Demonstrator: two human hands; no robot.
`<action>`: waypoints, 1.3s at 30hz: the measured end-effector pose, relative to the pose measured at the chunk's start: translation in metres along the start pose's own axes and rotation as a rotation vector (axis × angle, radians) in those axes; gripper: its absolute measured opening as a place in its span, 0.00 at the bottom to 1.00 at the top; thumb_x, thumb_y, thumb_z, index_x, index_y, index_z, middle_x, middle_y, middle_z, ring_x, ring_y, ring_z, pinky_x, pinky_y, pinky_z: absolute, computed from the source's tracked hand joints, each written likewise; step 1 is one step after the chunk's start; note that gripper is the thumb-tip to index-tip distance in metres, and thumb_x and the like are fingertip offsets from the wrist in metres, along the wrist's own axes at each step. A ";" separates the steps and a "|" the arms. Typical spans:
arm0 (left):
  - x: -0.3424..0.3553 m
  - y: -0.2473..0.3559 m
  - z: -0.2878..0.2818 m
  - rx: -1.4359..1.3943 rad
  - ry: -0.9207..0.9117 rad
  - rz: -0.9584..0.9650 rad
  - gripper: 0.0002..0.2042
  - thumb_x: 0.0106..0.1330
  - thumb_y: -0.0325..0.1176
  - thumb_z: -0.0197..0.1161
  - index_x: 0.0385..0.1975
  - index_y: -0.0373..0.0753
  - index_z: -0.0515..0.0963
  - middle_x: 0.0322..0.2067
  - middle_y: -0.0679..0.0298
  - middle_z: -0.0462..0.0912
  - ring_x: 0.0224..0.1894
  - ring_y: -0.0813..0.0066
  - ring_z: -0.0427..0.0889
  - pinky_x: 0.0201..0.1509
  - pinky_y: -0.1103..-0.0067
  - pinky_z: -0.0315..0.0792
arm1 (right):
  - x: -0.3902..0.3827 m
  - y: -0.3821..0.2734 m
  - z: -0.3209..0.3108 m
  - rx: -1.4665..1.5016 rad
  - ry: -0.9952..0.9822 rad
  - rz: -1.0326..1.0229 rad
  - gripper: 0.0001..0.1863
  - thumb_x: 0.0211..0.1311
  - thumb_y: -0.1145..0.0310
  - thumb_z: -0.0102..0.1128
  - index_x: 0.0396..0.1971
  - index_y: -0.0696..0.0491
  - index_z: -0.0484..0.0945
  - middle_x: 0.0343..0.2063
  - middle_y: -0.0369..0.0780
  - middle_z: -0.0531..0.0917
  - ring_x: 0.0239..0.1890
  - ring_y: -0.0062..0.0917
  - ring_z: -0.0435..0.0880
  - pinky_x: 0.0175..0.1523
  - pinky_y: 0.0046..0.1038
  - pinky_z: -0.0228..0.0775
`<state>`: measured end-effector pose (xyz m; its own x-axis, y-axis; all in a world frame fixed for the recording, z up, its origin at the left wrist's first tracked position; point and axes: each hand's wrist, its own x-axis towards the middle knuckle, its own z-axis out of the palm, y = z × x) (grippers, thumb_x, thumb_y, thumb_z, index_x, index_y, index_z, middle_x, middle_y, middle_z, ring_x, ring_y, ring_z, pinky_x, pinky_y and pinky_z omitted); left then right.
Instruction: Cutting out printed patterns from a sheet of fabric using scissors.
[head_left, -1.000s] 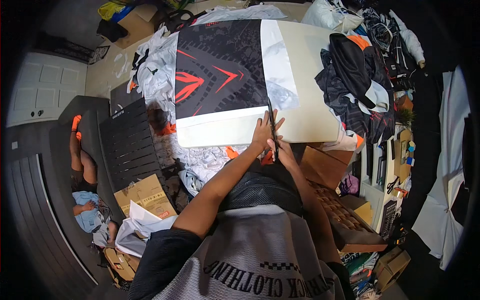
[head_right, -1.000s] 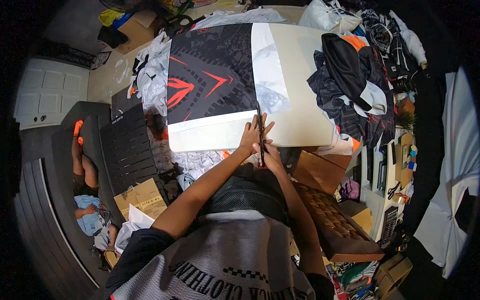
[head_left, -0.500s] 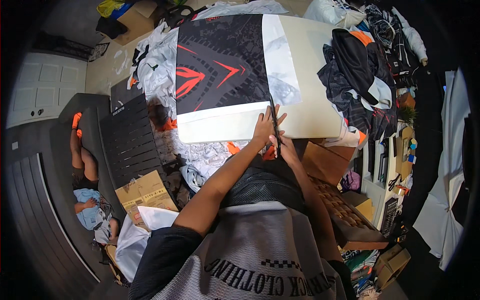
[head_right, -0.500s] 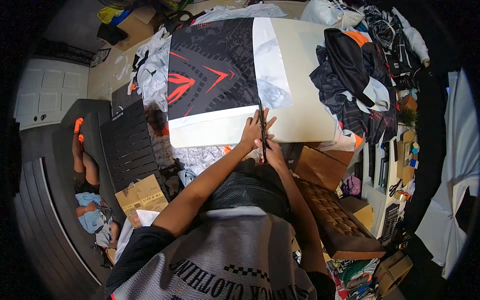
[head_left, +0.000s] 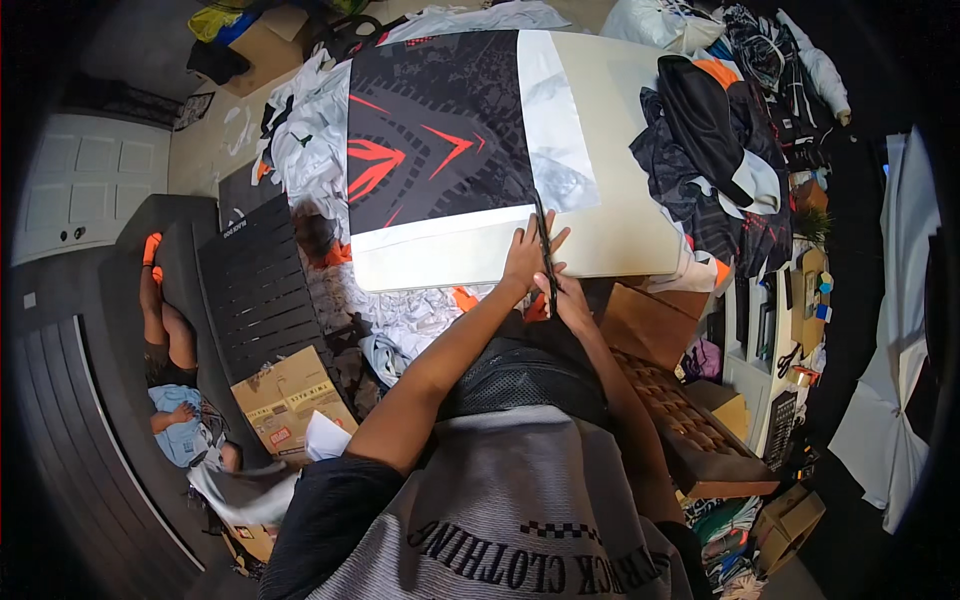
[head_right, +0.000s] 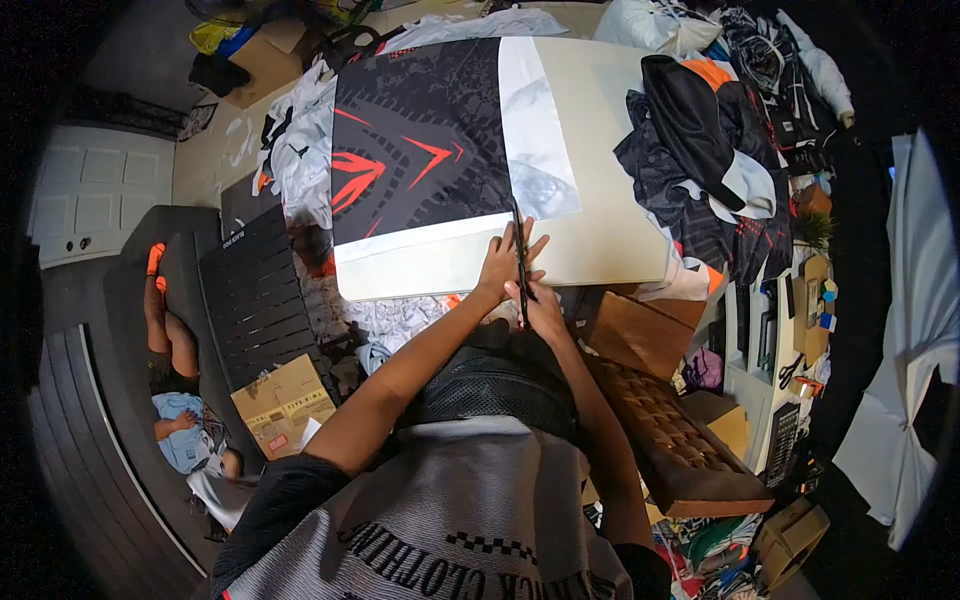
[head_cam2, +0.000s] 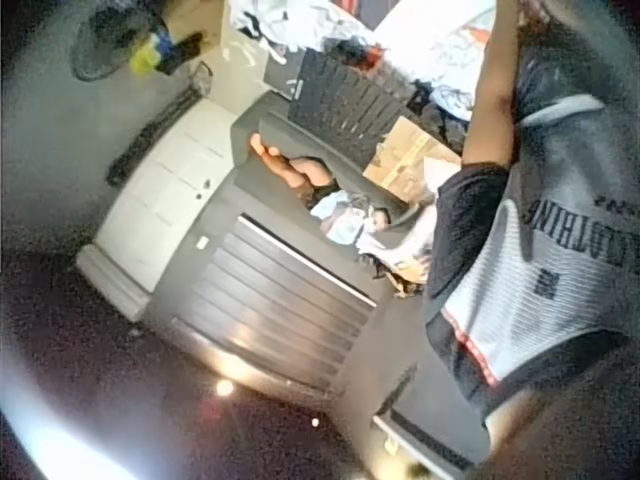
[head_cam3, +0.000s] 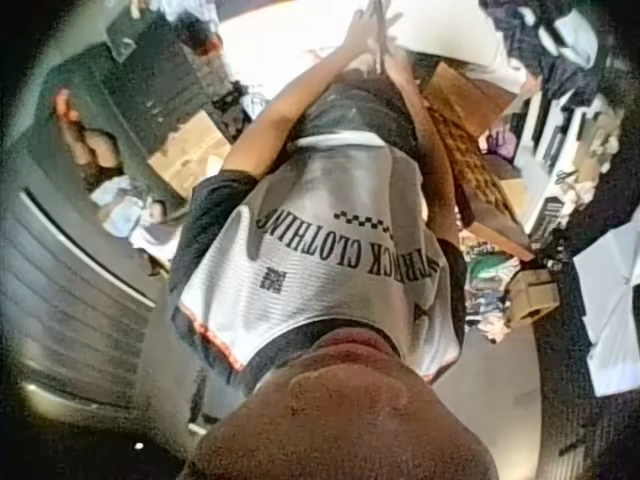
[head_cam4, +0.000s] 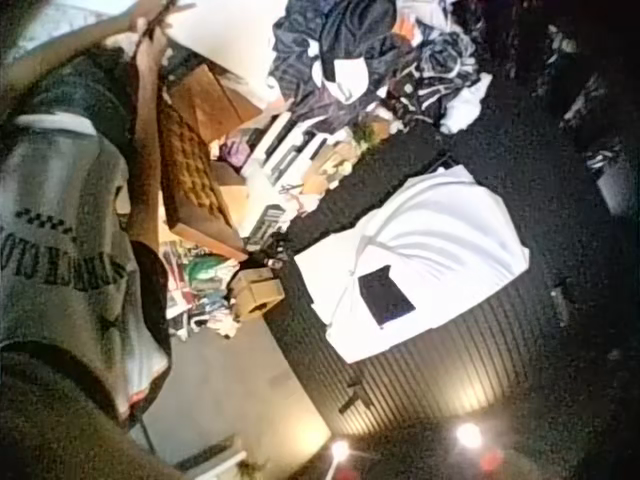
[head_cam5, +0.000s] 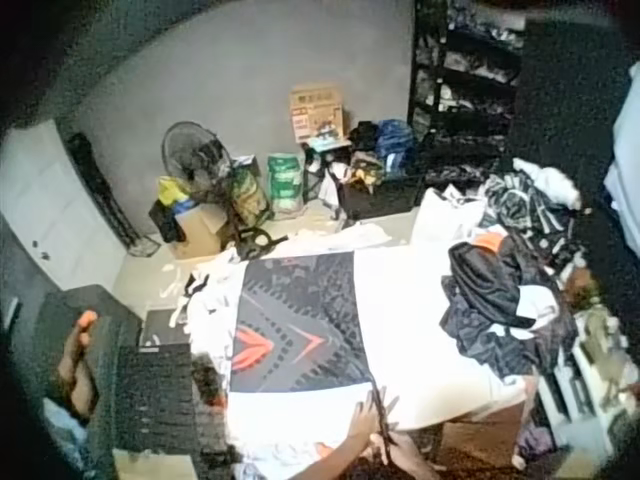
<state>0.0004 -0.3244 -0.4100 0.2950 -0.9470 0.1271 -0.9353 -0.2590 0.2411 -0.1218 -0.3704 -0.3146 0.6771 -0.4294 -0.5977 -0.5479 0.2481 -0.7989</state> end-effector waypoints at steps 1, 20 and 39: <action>0.000 0.000 0.000 0.007 -0.006 0.000 0.34 0.64 0.63 0.41 0.68 0.53 0.58 0.71 0.51 0.45 0.66 0.48 0.54 0.52 0.67 0.59 | 0.000 0.000 0.000 0.014 -0.001 0.003 0.21 0.66 0.53 0.55 0.22 0.55 0.76 0.14 0.32 0.72 0.17 0.16 0.67 0.24 0.17 0.58; -0.001 -0.002 -0.011 0.048 0.006 0.012 0.33 0.63 0.60 0.46 0.67 0.54 0.59 0.71 0.53 0.46 0.64 0.52 0.57 0.49 0.68 0.61 | 0.001 -0.007 0.000 0.057 -0.018 0.021 0.20 0.66 0.52 0.55 0.22 0.54 0.74 0.16 0.32 0.72 0.18 0.15 0.67 0.26 0.16 0.57; -0.001 -0.003 -0.012 -0.007 -0.016 0.002 0.33 0.64 0.62 0.42 0.68 0.55 0.58 0.71 0.55 0.46 0.65 0.53 0.55 0.51 0.66 0.59 | 0.006 0.002 0.005 0.022 0.012 -0.127 0.20 0.65 0.53 0.57 0.20 0.52 0.72 0.14 0.31 0.70 0.17 0.15 0.66 0.23 0.17 0.56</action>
<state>0.0051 -0.3204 -0.3989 0.2894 -0.9506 0.1120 -0.9346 -0.2553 0.2478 -0.1159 -0.3680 -0.3198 0.7344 -0.4690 -0.4906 -0.4470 0.2099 -0.8696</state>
